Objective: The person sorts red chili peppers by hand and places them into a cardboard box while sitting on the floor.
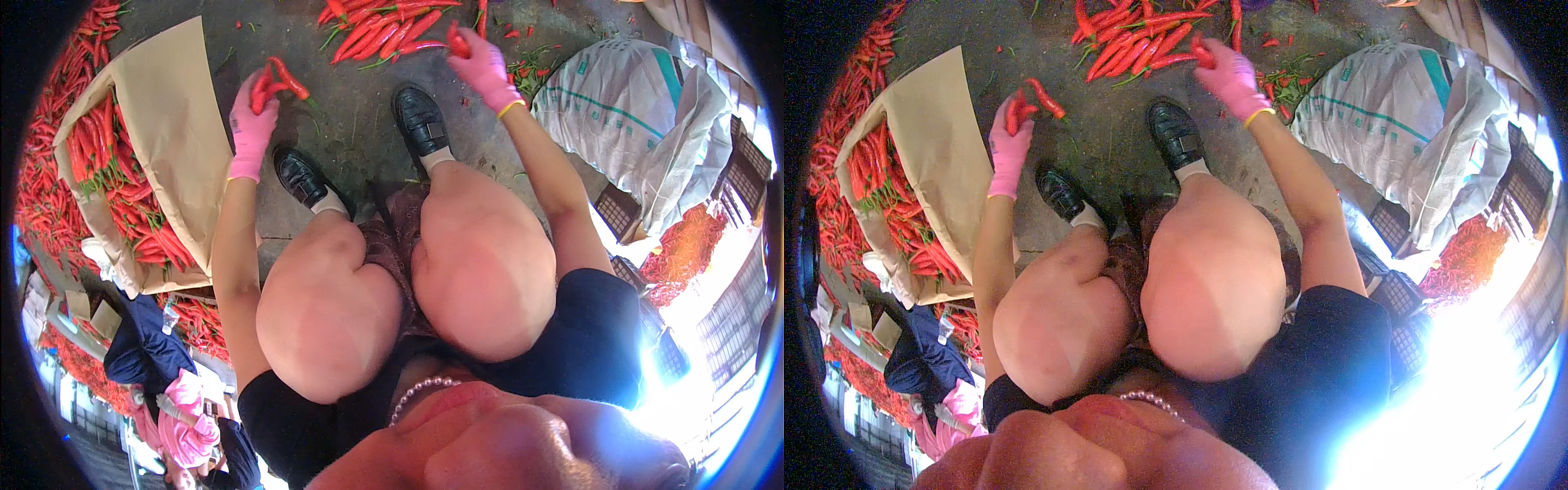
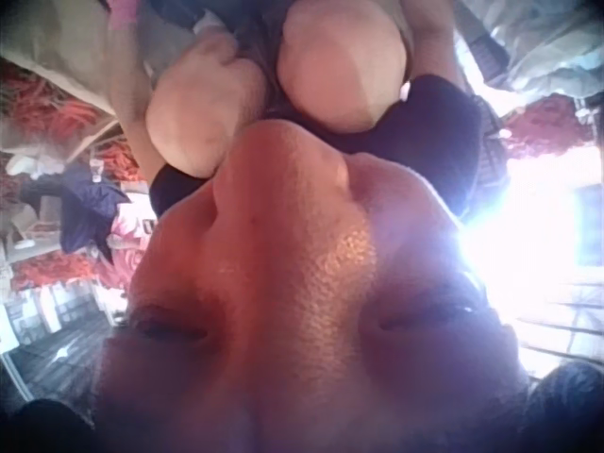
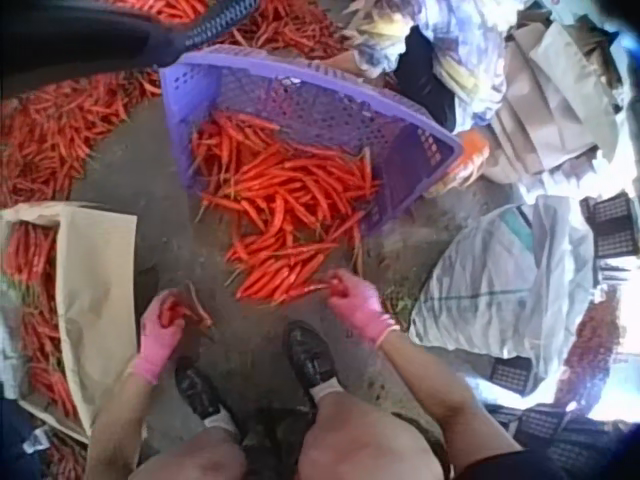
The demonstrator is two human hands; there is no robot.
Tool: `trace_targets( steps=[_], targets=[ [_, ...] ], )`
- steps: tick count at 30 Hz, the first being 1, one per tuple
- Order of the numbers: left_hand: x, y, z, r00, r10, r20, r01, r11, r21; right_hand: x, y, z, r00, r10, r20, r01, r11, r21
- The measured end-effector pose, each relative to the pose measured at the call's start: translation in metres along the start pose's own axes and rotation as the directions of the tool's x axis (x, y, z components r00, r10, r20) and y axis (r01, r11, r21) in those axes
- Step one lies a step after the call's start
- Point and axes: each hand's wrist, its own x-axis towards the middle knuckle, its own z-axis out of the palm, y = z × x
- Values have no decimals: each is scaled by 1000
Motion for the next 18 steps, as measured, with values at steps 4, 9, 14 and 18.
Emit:
trace_targets(
  steps=[4,9,14,18],
  targets=[
    [-9,19,-21,944,-325,54,320,866,-383,11,7,18,997,-78,-18,74,984,-161],
    [-24,52,-67,851,-483,208,525,762,-379,20,19,56,895,287,341,-446,570,690],
    [-29,-12,-119,748,-649,139,658,752,-31,14,24,42,992,-56,110,104,855,-508],
    [16,-93,-74,858,-476,-190,512,816,269,5,37,44,968,-219,122,250,880,-405]
  ],
)
